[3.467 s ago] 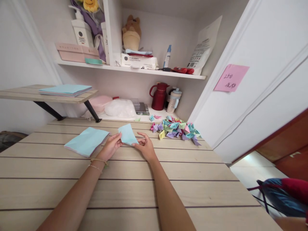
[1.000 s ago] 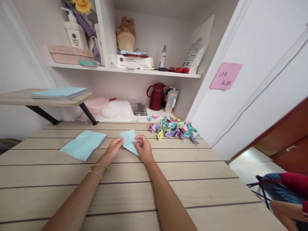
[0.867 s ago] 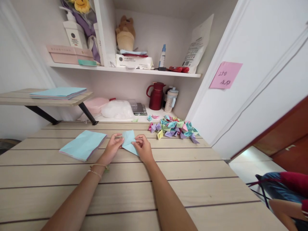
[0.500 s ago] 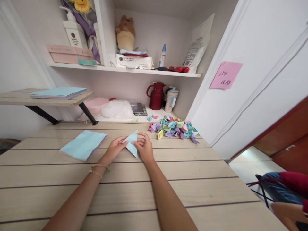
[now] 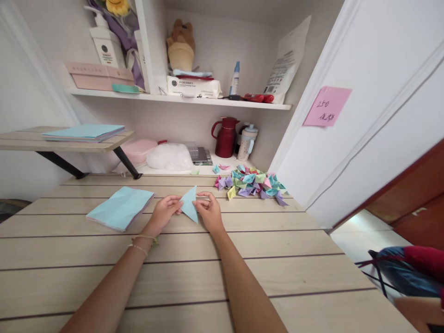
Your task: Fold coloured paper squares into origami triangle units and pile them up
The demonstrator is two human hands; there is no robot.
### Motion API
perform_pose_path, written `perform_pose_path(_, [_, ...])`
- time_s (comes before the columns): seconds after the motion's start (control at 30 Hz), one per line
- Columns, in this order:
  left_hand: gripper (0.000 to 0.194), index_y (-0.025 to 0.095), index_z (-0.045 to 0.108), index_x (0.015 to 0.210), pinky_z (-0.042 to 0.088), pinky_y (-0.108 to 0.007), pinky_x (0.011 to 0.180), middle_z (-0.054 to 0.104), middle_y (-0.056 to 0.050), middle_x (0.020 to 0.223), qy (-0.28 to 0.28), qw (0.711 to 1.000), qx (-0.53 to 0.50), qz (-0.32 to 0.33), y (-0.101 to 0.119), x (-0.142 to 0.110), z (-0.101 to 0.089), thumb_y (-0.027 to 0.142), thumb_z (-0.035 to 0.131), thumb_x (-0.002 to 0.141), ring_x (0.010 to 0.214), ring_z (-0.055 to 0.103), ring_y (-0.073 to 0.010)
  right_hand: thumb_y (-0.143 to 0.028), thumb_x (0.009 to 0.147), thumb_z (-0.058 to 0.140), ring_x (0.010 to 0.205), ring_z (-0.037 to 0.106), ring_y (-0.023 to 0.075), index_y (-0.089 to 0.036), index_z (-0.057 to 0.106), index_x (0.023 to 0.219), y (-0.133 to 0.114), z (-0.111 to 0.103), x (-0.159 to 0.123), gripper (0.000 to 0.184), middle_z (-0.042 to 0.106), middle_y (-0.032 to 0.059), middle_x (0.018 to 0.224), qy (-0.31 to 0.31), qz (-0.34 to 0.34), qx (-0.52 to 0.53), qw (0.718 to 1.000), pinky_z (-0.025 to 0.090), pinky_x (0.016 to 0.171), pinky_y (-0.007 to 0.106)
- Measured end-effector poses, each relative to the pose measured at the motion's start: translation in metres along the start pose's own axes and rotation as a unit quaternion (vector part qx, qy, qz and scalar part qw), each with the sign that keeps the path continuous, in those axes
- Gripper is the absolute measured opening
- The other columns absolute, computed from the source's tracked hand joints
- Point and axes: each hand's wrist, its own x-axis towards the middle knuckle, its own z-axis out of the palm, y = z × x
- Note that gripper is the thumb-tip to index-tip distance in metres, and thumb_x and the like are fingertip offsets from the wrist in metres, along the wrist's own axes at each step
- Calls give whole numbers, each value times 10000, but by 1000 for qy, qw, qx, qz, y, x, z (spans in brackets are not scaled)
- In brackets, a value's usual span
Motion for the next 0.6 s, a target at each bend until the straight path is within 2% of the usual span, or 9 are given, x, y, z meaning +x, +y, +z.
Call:
perform_pose_path(0.23, [284, 137, 610, 753, 438, -213, 528, 625, -3, 588, -22, 999, -25, -26, 2, -1, -2, 327, 727, 578, 493, 545, -86, -298, 508, 786, 562, 605, 146, -195, 542, 825, -1, -1, 0, 413, 665, -9, 600, 2, 40, 39, 998, 467, 624, 288])
perform_pose_path(0.4, [271, 143, 596, 729, 440, -216, 556, 613, 5, 578, -49, 998, -32, -29, 4, -3, -1, 336, 723, 588, 521, 557, -91, -319, 523, 765, 431, 452, 79, -185, 555, 645, 1, -4, 2, 277, 559, -54, 495, -6, 59, 63, 996, 353, 469, 212])
perform_pose_path(0.47, [267, 143, 594, 717, 440, -222, 564, 613, 2, 576, -58, 997, -28, -30, 4, -3, -1, 341, 720, 590, 532, 561, -98, -343, 532, 754, 432, 414, 77, -187, 538, 598, 1, -6, 2, 275, 526, -57, 496, -17, 64, 73, 995, 316, 451, 208])
perform_pose_path(0.6, [246, 145, 589, 712, 436, -213, 578, 616, 2, 584, -69, 997, -26, -29, 4, -3, -2, 331, 712, 608, 550, 563, -95, -362, 530, 760, 499, 433, 90, -192, 529, 595, -1, -7, 2, 295, 520, -47, 554, -55, 82, 113, 989, 332, 491, 207])
